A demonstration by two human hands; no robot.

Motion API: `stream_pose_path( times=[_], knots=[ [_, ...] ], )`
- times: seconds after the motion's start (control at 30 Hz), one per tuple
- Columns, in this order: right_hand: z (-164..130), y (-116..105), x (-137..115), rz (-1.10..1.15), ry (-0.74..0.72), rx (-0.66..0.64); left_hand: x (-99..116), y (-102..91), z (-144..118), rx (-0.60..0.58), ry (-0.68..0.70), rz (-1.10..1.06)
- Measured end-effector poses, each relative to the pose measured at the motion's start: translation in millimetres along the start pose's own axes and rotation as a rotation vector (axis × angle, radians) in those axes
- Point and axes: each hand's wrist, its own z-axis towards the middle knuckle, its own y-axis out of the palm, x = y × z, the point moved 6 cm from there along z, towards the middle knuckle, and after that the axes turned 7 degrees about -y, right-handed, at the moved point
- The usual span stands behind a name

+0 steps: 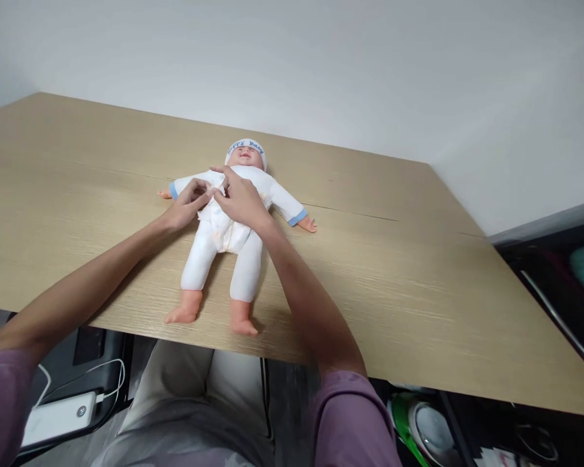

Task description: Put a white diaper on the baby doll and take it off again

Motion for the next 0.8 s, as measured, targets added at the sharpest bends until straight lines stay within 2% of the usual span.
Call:
stream_pose_path(
  times=[0.17,0.3,0.37,0.43,0.5,0.57,0.6,0.67,0.73,0.8],
  knots=[
    [0,-5,3,-0.026,-0.027,0.034,-5,5.7,5,-0.106,0.035,0.035],
    [2,-10,9,-0.070,-0.036,0.083,-7,4.2,7,-0.039,0.029,0.100],
    [2,-14,6,-0.079,-0.042,0.112,-4,1.3,3,0.048,0.038,0.189],
    [-3,-19,-2,-0.089,-0.052,0.151,9,-5.6,-6,0.213,0.052,0.316],
    [-16,-25,-17,-0.098,-0.073,0.201,30,-11.0,-24,0.375,0.075,0.439],
    [-38,-30,-37,-0.087,-0.111,0.221,57,-8.5,-49,0.429,0.125,0.514],
    [-52,-31,-46,-0.069,-0.130,0.209,68,-3.6,-63,0.397,0.156,0.529],
    [-86,-30,-60,-0.014,-0.146,0.144,84,12.2,-91,0.234,0.196,0.557],
    [-121,-25,-65,0.025,-0.122,0.054,85,31.9,-117,0.001,0.197,0.609],
    [-151,-20,-62,-0.022,-0.088,-0.017,77,45.8,-136,-0.168,0.189,0.654]
  ],
)
